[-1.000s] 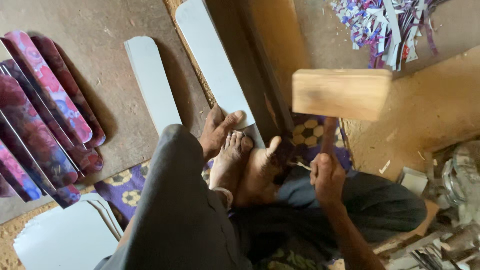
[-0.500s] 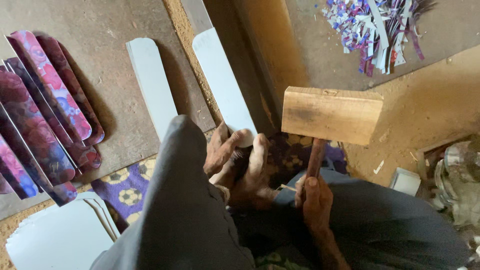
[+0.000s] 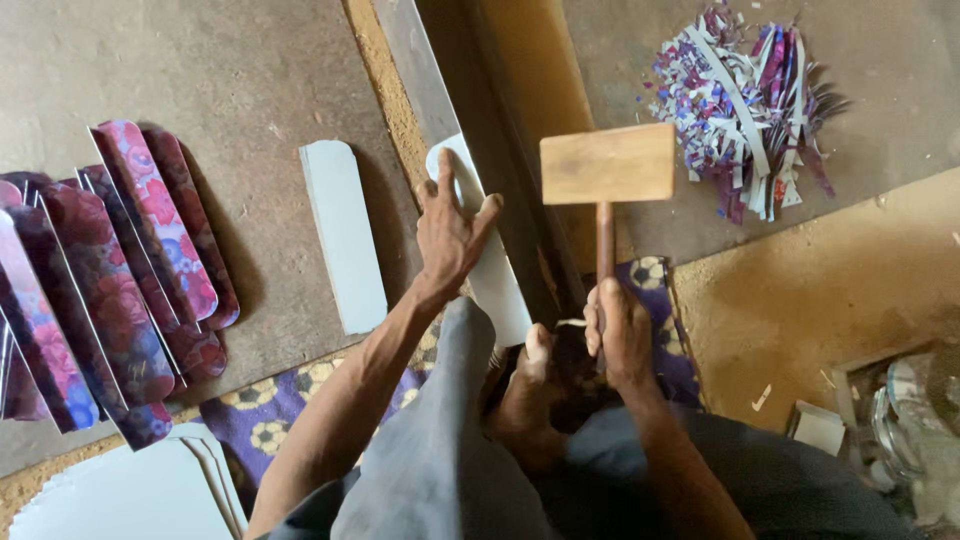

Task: The person sits on the floor and uses a wooden mallet to repeatedly strike a white rectangular paper-mache piece held between their feet against a metal bar. They flip the piece over and continue striking it to shape the edges.

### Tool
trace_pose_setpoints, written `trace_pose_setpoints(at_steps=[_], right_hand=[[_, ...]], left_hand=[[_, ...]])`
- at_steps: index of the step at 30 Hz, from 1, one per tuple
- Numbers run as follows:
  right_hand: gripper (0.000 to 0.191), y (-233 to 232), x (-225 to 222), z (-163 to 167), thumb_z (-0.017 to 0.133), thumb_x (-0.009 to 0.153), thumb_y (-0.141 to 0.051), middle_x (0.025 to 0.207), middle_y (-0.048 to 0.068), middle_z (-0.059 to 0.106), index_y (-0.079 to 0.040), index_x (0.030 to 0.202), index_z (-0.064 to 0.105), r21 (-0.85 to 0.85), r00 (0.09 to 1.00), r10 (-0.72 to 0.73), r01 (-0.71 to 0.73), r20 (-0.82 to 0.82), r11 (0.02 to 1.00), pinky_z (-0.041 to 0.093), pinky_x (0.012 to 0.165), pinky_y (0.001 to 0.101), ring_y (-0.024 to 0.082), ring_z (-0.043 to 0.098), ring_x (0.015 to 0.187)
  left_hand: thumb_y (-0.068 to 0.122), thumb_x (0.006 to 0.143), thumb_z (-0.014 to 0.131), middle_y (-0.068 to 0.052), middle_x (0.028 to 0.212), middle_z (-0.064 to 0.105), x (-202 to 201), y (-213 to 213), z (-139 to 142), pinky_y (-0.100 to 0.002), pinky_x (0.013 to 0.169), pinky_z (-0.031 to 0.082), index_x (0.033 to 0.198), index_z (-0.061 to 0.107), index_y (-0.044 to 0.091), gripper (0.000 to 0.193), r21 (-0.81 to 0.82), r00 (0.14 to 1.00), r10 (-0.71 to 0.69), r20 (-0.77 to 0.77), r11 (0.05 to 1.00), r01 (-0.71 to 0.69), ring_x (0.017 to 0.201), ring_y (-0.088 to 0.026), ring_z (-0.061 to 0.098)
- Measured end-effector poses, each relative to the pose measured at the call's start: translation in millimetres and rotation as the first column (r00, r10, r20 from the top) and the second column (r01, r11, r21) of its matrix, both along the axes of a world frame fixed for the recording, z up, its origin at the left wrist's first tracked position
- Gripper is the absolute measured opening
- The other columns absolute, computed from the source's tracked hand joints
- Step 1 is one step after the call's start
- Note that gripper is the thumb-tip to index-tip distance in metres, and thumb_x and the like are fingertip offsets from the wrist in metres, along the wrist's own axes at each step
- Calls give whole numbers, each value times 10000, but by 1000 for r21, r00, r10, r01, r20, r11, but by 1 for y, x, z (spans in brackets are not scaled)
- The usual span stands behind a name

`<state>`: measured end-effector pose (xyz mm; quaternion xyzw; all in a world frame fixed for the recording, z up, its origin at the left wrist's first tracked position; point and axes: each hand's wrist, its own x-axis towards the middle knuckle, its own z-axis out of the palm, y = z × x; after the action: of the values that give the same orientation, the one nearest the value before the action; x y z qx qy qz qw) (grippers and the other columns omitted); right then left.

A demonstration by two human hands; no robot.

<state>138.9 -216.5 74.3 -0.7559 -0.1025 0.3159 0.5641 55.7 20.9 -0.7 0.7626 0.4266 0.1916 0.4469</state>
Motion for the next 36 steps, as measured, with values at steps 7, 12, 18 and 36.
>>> trace_pose_setpoints(at_steps=[7,12,18,36], right_hand=[[520,58,33,-16,444,1043,-551,590,1,496,-102,794,527,-30,984,147,-151,-96,988,371,345,261,95,444,398],[523,54,35,19,418,1065,-593,643,-37,483,-143,816,512,102,955,115,-147,273,984,401,389,246,73,451,475],[544,43,23,31,440,1091,-589,778,29,544,-65,960,510,719,772,-489,60,406,692,470,474,314,134,496,575],[537,57,40,-7,407,1107,-536,696,17,535,-73,879,554,-230,814,184,-64,551,971,399,393,263,104,480,495]], left_hand=[[419,850,717,-300,1380,433,5,-9,6,-540,891,558,1624,217,153,959,-34,999,52,-1,998,-52,1036,-472,650],[418,828,741,-289,1348,442,8,-10,14,-536,895,552,1609,226,169,968,-42,997,62,-48,997,-64,1035,-471,646],[422,832,744,-311,1377,423,8,-9,11,-536,862,563,1611,223,173,970,-11,997,73,-27,997,-74,1007,-481,654],[427,836,716,-254,1290,484,8,-11,10,-534,876,560,1621,254,186,942,-39,995,90,-29,995,-91,1024,-457,656]])
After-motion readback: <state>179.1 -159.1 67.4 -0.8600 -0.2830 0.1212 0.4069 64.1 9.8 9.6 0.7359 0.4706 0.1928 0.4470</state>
